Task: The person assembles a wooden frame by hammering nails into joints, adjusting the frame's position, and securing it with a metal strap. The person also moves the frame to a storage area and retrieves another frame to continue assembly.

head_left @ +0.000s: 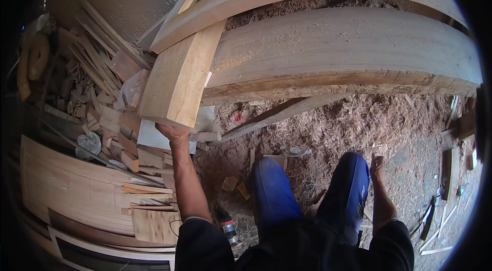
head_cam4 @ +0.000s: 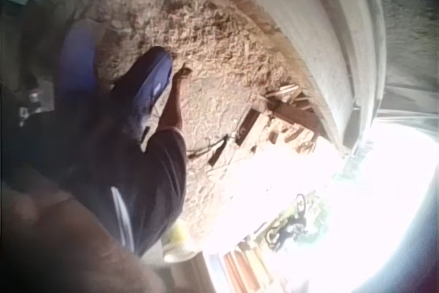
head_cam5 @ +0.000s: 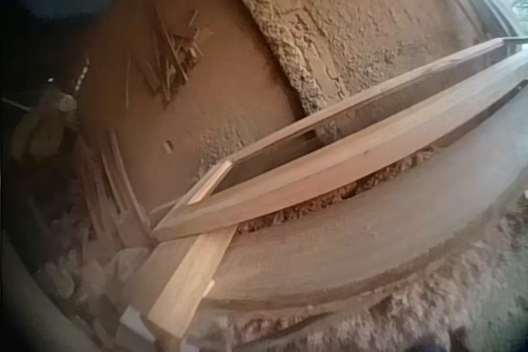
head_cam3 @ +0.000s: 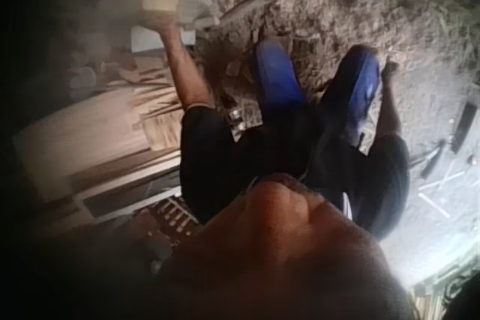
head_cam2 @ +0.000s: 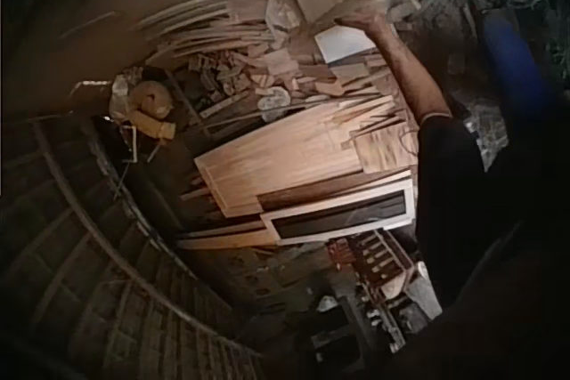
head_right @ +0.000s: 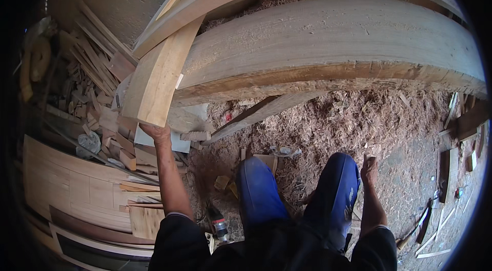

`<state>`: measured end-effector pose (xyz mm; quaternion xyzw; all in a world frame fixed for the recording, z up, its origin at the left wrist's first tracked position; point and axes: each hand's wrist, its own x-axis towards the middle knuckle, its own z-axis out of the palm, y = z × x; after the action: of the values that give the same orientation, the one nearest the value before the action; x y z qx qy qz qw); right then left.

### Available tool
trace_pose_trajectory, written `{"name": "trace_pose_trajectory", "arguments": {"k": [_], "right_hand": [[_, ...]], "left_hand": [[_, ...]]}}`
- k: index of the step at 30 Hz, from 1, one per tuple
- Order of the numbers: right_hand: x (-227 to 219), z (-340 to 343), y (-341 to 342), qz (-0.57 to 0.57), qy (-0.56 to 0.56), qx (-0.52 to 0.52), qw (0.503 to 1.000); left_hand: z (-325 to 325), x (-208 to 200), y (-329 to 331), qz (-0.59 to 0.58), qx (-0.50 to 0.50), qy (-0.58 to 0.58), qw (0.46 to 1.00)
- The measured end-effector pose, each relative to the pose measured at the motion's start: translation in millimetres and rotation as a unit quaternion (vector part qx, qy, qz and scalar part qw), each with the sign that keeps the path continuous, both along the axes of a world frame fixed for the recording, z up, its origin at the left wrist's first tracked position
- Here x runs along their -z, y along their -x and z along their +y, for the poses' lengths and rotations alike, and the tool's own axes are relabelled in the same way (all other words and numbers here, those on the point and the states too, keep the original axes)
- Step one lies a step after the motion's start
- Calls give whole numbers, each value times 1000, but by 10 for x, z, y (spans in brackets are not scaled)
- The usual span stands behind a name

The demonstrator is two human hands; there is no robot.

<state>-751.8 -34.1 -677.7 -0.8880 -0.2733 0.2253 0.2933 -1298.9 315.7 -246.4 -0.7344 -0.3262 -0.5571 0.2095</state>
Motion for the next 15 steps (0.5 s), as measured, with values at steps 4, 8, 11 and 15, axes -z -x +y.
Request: {"name": "trace_pose_trajectory", "arguments": {"k": [4, 8, 11, 15], "right_hand": [[-761, 134, 108, 44, -236, 88, 967], [-1709, 503, 571, 95, -440, 29, 892], [-2191, 766, 912, 50, -385, -43, 921], [-2204, 944, 1230, 157, -290, -146, 933]], "left_hand": [[-3, -47, -28, 21, -7, 28, 999], [141, 8, -50, -25, -56, 50, 997], [192, 77, 22, -19, -97, 29, 995], [311, 116, 126, -113, -28, 85, 990]]}}
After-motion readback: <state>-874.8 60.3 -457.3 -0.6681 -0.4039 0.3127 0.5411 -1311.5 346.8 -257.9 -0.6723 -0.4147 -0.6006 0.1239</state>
